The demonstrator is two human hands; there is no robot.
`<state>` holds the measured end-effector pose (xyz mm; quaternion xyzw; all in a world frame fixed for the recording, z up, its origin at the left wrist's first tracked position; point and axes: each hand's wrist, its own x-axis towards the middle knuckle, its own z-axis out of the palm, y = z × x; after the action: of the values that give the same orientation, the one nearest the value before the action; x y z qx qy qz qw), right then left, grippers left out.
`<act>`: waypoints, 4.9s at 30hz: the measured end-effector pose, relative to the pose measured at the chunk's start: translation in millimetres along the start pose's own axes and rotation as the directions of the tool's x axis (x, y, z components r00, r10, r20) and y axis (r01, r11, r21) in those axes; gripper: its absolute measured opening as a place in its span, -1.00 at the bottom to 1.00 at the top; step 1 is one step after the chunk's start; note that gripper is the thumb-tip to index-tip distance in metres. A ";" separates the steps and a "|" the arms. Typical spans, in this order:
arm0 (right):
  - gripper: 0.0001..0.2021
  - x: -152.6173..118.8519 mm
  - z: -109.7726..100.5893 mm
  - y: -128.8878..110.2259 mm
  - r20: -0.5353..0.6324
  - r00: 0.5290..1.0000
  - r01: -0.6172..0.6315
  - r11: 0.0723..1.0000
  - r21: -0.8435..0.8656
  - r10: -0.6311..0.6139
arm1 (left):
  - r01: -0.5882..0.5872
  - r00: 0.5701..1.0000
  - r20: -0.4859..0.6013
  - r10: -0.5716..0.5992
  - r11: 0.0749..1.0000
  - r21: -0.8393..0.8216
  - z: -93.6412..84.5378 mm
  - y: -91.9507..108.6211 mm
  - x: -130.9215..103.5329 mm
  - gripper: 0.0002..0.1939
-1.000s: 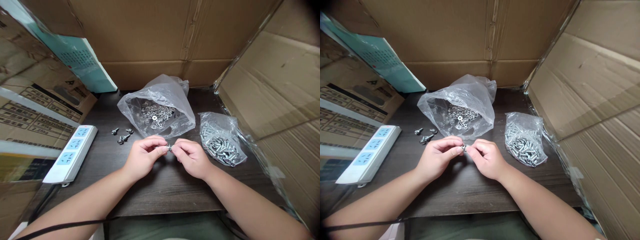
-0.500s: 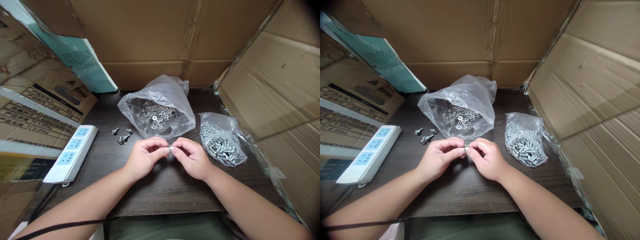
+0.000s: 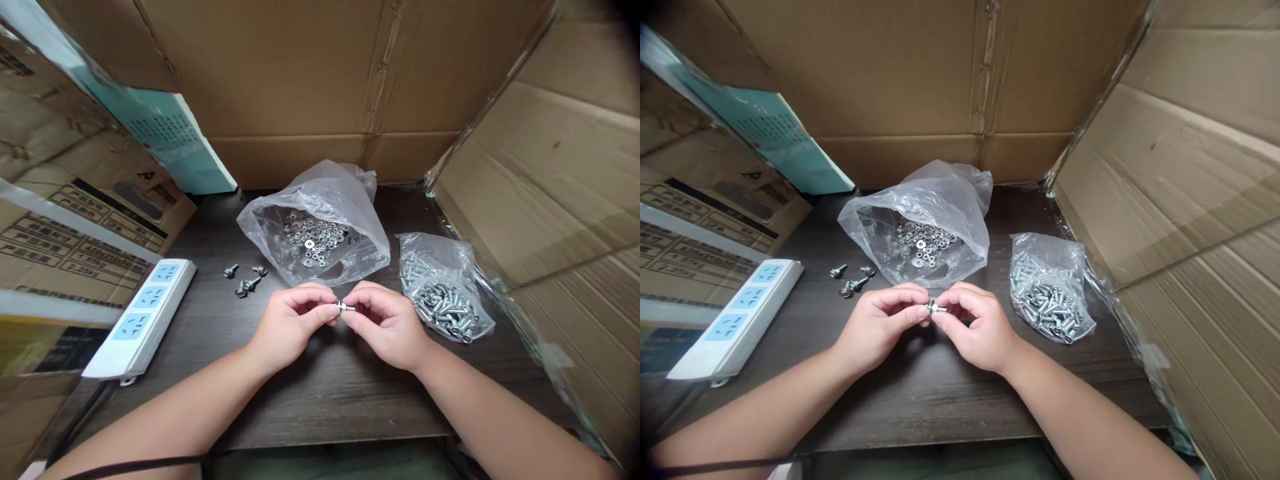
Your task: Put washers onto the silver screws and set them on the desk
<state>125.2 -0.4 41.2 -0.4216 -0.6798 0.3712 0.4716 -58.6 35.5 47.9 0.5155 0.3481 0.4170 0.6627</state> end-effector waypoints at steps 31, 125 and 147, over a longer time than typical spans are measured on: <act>-0.84 0.3 -1.0 4.5 -0.003 0.989 0.147 0.989 0.015 -0.147 | -0.135 0.991 0.018 0.134 0.988 0.072 1.0 3.3 -1.3 -0.97; -0.75 -2.0 0.1 -5.3 0.296 0.826 -0.555 0.599 0.577 0.480 | -0.484 0.874 0.268 0.405 0.765 0.425 -11.3 8.1 4.2 -0.95; -0.79 -5.7 -0.7 -9.9 0.165 0.953 -0.285 0.940 0.185 0.256 | -0.637 0.771 0.385 0.508 0.613 0.466 -10.7 11.7 -0.2 -0.86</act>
<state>124.9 -9.2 48.4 -0.4330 -0.6039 0.5296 0.4091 -70.5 40.9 56.9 0.8153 0.1987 0.4247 0.3397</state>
